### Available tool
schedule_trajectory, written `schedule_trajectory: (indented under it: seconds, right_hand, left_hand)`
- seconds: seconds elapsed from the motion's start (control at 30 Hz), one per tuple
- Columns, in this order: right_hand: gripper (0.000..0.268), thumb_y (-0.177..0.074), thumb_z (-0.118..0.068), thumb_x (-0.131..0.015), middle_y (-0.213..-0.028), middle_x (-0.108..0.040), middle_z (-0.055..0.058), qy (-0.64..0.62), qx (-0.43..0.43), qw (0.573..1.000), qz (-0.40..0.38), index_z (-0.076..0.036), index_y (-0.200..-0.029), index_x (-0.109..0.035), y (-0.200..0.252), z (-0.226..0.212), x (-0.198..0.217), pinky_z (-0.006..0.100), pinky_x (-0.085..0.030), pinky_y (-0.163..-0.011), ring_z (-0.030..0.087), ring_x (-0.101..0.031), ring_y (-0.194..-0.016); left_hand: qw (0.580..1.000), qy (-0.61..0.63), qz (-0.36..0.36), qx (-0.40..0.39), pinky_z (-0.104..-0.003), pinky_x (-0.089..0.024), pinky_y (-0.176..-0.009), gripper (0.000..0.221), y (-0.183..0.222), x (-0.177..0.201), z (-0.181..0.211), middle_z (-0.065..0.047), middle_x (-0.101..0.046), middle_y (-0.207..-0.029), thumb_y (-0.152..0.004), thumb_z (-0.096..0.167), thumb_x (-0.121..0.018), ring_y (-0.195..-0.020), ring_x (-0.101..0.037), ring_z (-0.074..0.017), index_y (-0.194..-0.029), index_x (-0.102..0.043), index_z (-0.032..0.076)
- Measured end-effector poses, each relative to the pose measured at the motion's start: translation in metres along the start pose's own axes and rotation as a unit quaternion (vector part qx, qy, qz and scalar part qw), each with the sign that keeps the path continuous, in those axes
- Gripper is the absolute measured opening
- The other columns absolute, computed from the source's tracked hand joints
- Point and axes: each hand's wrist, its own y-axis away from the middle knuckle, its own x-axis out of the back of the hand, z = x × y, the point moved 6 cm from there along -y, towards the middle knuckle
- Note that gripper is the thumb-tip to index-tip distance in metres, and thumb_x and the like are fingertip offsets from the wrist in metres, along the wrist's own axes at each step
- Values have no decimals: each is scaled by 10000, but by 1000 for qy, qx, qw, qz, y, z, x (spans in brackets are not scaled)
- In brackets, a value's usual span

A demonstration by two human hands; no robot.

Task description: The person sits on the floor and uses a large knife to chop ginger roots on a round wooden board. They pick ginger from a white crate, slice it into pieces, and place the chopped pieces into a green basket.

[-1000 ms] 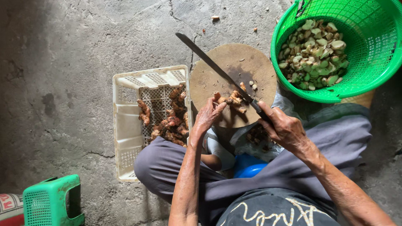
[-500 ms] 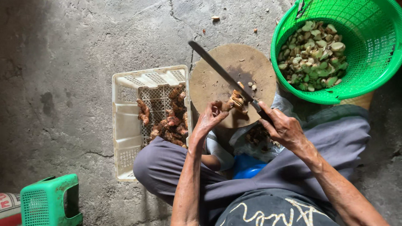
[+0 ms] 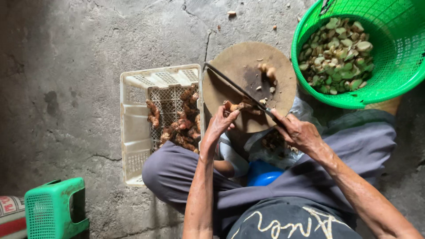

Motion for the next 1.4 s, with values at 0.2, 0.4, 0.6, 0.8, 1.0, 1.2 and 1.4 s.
schedule_trajectory:
  seconds: [0.2, 0.4, 0.6, 0.8, 1.0, 1.2, 1.4]
  right_hand:
    - [633, -931, -286, -682, -960, -655, 158, -105, 11, 991, 85, -208, -1516, -452, 11, 4, 5, 480, -555, -610, 395, -673, -754]
    - [649, -922, -289, -703, -909, -646, 142, -91, 1, 991, 93, -206, -1518, -459, 13, -4, 23, 459, -550, -589, 363, -668, -700]
    - [627, -964, -254, -683, -915, -626, 132, -87, 51, 980, 171, -183, -1538, -439, 20, -11, 36, 427, -546, -573, 321, -660, -695]
    - [613, -933, -308, -679, -874, -621, 132, 0, 26, 998, 56, -283, -1507, -467, 5, -8, 6, 432, -567, -520, 327, -683, -640]
    - [639, -933, -313, -688, -956, -656, 195, -19, -33, 996, 78, -268, -1527, -457, 20, -11, -17, 461, -583, -569, 387, -696, -683]
    - [641, -941, -268, -680, -1064, -708, 225, -224, -41, 963, 142, -198, -1530, -438, 23, 9, -13, 476, -562, -702, 413, -715, -867]
    - [688, -922, -208, -697, -1054, -683, 188, -146, -5, 976, 163, -130, -1547, -420, 32, 8, 20, 444, -565, -698, 386, -703, -869]
  left_hand:
    - [991, 124, -46, 36, -258, -559, -607, 570, -16, -6, -6, -44, -682, -1038, -933, 517, -584, -676, -671, -107, -1305, -572, 86]
    - [984, 169, -52, 11, -290, -554, -610, 452, -24, -16, -14, -86, -637, -952, -956, 401, -657, -686, -626, -110, -1248, -614, 60]
    - [977, 202, -51, 38, -305, -540, -666, 462, -23, -20, -19, -74, -648, -1007, -938, 425, -624, -713, -646, -144, -1258, -551, 99]
    - [966, 254, -50, 22, -314, -538, -660, 476, -30, -26, -12, -67, -580, -1097, -939, 414, -624, -733, -596, -151, -1271, -512, 92]
    - [989, 146, 21, -21, -364, -605, -664, 433, -9, -41, 4, -100, -648, -1109, -942, 335, -616, -844, -692, -179, -1267, -495, 76]
    - [969, -117, 76, -204, -413, -603, -768, 403, 39, -44, 60, -157, -687, -1147, -937, 192, -611, -932, -734, -316, -1309, -499, 84]
    - [910, -251, 77, -320, -454, -571, -765, 329, 56, -48, 76, -174, -585, -1172, -912, 102, -667, -962, -665, -400, -1219, -548, 107]
